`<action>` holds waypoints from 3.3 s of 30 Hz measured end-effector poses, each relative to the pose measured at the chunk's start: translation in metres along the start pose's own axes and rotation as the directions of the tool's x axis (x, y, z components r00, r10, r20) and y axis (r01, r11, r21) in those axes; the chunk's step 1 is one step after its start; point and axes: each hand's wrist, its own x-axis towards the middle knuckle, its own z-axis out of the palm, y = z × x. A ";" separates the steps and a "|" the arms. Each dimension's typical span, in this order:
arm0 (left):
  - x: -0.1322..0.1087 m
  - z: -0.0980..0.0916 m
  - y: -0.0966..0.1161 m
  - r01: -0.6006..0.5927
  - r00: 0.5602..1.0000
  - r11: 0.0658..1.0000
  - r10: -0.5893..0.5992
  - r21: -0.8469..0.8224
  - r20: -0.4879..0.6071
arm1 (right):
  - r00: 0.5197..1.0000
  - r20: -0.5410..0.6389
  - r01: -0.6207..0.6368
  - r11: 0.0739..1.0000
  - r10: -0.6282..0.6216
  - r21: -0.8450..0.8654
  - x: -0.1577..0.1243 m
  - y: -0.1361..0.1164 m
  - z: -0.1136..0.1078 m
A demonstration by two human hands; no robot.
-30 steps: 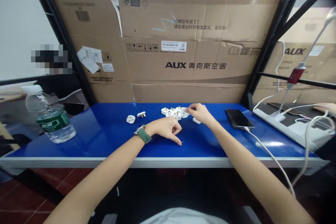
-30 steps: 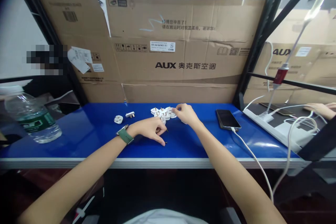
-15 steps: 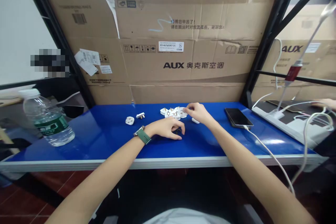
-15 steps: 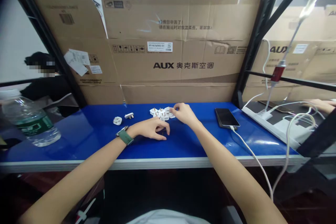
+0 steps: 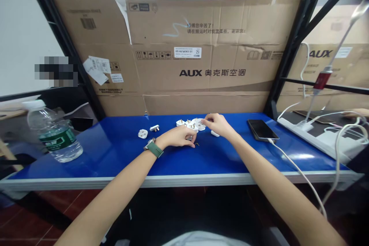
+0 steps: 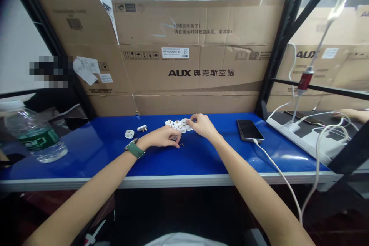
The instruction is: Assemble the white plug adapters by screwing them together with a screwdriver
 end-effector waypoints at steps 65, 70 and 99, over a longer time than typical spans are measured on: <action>-0.017 -0.016 -0.031 0.461 0.831 0.859 -0.331 0.223 -0.447 | 0.998 0.023 0.053 0.985 -0.050 -0.166 0.000 0.022 0.005; -0.011 -0.010 -0.014 0.044 0.987 0.952 0.006 0.303 -0.161 | 0.987 -0.120 0.118 0.990 -0.109 0.070 0.002 0.008 -0.003; -0.012 -0.020 0.009 -0.021 0.977 0.996 0.039 0.086 -0.211 | 0.991 0.132 -0.126 0.155 -0.026 0.980 -0.006 -0.014 -0.011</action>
